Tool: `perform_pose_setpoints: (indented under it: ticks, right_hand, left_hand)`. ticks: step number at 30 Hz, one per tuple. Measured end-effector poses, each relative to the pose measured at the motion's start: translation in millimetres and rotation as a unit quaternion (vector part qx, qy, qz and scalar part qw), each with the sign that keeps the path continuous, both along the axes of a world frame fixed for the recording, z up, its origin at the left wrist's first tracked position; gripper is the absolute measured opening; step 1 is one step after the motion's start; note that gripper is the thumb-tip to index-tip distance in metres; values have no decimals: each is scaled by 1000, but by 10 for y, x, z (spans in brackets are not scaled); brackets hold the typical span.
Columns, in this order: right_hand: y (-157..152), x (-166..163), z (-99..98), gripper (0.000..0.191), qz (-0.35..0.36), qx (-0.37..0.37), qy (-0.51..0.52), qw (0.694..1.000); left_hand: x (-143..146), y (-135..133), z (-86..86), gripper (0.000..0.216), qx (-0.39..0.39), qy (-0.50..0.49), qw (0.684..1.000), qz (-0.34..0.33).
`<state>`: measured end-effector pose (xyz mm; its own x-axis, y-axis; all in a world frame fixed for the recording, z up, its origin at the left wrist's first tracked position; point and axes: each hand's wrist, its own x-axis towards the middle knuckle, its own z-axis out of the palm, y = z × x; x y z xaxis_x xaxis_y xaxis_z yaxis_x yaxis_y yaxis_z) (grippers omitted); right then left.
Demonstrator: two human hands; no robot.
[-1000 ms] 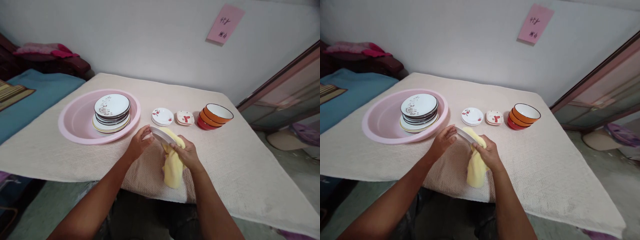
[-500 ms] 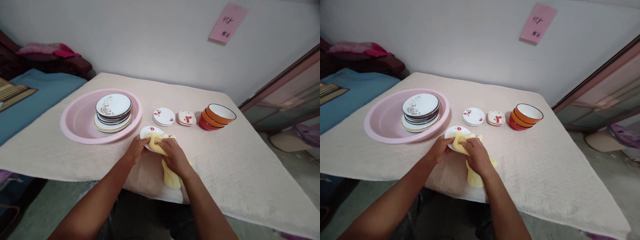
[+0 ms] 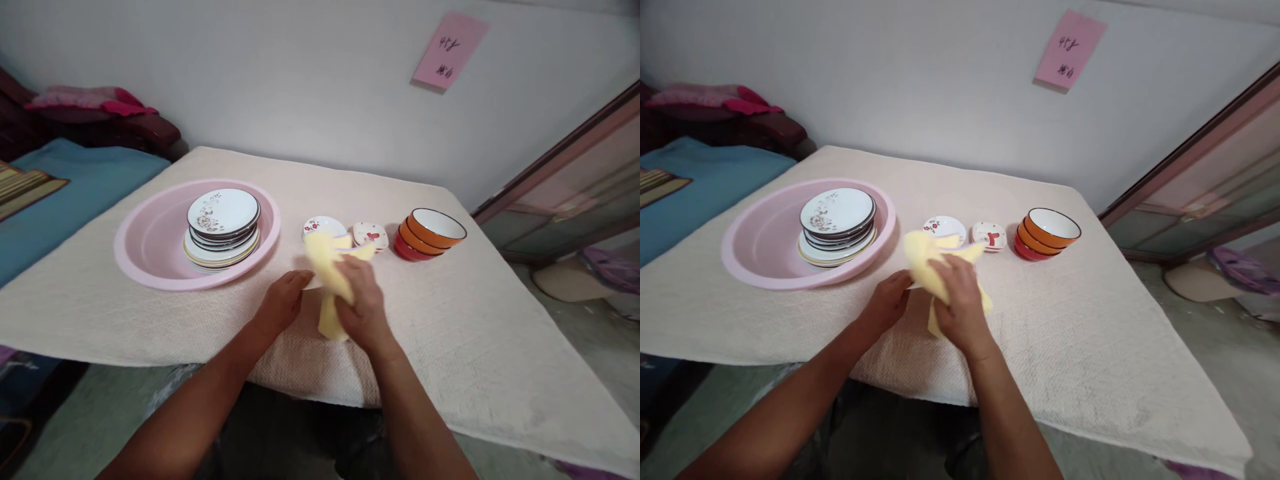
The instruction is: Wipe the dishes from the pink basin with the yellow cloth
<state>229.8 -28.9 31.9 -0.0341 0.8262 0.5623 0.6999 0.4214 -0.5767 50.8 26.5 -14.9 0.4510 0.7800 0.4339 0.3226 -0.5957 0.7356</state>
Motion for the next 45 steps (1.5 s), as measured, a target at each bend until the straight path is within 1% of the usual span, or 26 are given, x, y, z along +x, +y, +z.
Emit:
perform_pose_setpoints:
  ticks: [1, 2, 4, 6, 8, 10, 11, 12, 13, 15, 16, 17, 18, 19, 20, 21, 24, 26, 31, 34, 37, 38, 40, 42, 45]
  right_hand:
    - [-8, -64, 22, 52, 50, -23, -59, 997]
    - [-8, -109, 28, 54, 65, -45, -93, 993]
    - [12, -129, -2, 53, 59, -73, -109, 990]
    - [43, -67, -67, 47, 43, -68, -79, 994]
    - [69, 34, -143, 39, 48, -50, -26, 997]
    - [82, 122, -222, 36, 54, -47, 53, 996]
    - [84, 148, -263, 35, 45, -61, 109, 991]
    - [84, 158, -305, 34, 28, -88, 174, 980]
    - [81, 152, -345, 33, 6, -126, 243, 962]
    - [75, 100, -410, 33, -32, -201, 371, 906]
    - [71, 63, -431, 34, -40, -224, 423, 877]
    - [67, 27, -442, 36, -38, -235, 462, 854]
    - [65, -5, -443, 38, -33, -237, 487, 840]
    - [63, -28, -436, 40, -30, -232, 497, 835]
    - [62, -41, -424, 40, -33, -224, 494, 839]
    - [63, -44, -408, 40, -37, -217, 478, 850]
    - [69, -17, -368, 37, -50, -173, 411, 894]
    - [69, 6, -346, 35, -43, -136, 366, 920]
    - [19, 2, -234, 30, -26, -45, 223, 973]
    - [-33, -42, -136, 34, 1, 20, 111, 994]
    - [-62, -78, -92, 40, 24, 47, 21, 998]
    - [-64, -80, -96, 40, 25, 51, 15, 998]
    - [-57, -67, -128, 37, 22, 53, 44, 997]
    - [-44, -40, -178, 32, 23, 40, 104, 994]
    - [-24, 2, -259, 31, 28, -18, 214, 976]
  left_hand:
    - [4, 10, -22, 35, 18, 8, 1000, -4]
    - [7, 22, -36, 32, 32, 13, 999, -7]
    - [9, 41, -34, 27, 50, 13, 999, -16]
    - [11, 41, 5, 26, 57, 6, 998, -28]
    - [14, 15, 60, 30, 68, -7, 997, -39]
    - [16, -38, 111, 36, 72, -29, 996, -53]
    - [19, -71, 131, 37, 65, -45, 995, -56]
    - [23, -105, 145, 38, 51, -66, 995, -50]
    - [30, -139, 155, 36, 31, -90, 995, -32]
    - [48, -189, 159, 30, -10, -145, 989, 24]
    - [58, -203, 156, 27, -20, -169, 984, 44]
    - [66, -206, 151, 25, -24, -188, 980, 53]
    - [70, -201, 147, 24, -20, -202, 978, 49]
    - [69, -189, 147, 23, -13, -209, 977, 34]
    - [60, -170, 150, 24, -7, -210, 978, 17]
    - [45, -148, 158, 24, -3, -205, 979, 3]
    - [-32, -78, 200, 26, 5, -167, 985, -32]
    - [-89, -37, 224, 27, 14, -140, 989, -52]
    - [-174, 44, 202, 34, 42, -101, 991, -74]
    - [-180, 77, 140, 39, 63, -65, 993, -73]
    - [-161, 76, 83, 40, 75, -33, 995, -59]
    - [-153, 67, 73, 40, 80, -31, 995, -54]
    - [-136, 37, 69, 38, 92, -39, 994, -48]
    - [-121, -1, 85, 37, 104, -60, 992, -44]
    - [-104, -64, 126, 35, 92, -89, 991, -45]
